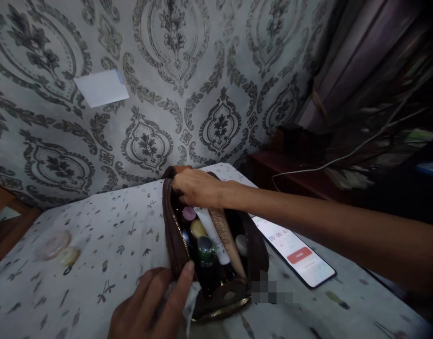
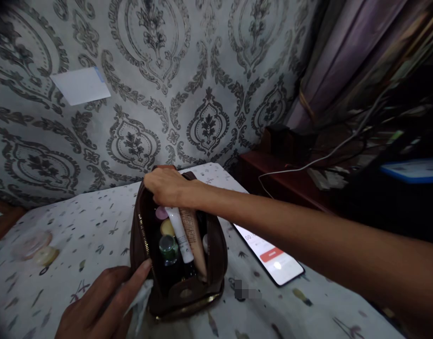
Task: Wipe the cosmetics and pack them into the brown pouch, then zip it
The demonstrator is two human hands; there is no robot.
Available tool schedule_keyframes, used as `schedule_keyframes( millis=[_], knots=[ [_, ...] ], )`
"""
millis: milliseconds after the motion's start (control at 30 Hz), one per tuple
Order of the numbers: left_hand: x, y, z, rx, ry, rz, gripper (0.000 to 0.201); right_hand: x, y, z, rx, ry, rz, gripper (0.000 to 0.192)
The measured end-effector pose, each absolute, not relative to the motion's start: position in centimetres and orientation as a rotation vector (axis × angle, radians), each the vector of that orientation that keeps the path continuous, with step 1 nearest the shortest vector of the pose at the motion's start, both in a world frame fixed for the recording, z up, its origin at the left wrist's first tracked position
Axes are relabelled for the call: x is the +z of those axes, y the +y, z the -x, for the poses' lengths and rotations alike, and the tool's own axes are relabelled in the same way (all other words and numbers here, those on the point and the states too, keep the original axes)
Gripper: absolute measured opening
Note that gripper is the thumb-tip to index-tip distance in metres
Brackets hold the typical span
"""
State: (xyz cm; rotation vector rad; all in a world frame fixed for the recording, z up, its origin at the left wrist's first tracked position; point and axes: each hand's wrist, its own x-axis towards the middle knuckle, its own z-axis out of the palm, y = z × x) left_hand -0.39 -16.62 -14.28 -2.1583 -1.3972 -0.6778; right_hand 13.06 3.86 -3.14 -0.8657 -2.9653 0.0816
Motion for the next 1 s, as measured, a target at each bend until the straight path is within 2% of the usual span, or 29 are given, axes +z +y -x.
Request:
schedule_keyframes(
  millis=[100,367,533,667,833,900,1000],
  knots=[
    [-13.9,-16.7,0.3,-0.65,-1.419,2.174,0.075,-2.7,4.0,-13.9,0.161,-2.849,0.802,0.016],
    [-14.0,-18.5,1.1,-0.689,-1.553,2.295,0.076,-1.5,-0.4,-17.2,0.376,-2.467,0.878,0.029],
    [-14.4,-20.7,1.9,-0.8,-1.748,2.366,0.062,-4.2,-5.8,-18.8,0.325,-2.427,0.592,0.041],
    [-15.3,-22.5,3.3,-0.813,-1.946,2.353,0.045,-6.8,-10.3,-18.6,0.331,-2.42,0.267,0.037],
    [-16.2,-24.5,6.5,-0.688,-2.283,2.181,0.019,-10.6,-15.1,-15.7,0.54,-2.474,0.137,0.037],
    [-16.1,-25.2,7.8,-0.615,-2.405,2.043,0.02,-12.3,-16.5,-14.2,0.669,-2.472,0.167,0.041],
    [-15.8,-25.8,10.0,-0.527,-2.516,1.883,0.032,-14.4,-17.9,-11.9,1.038,-2.475,0.325,0.045]
  ],
)
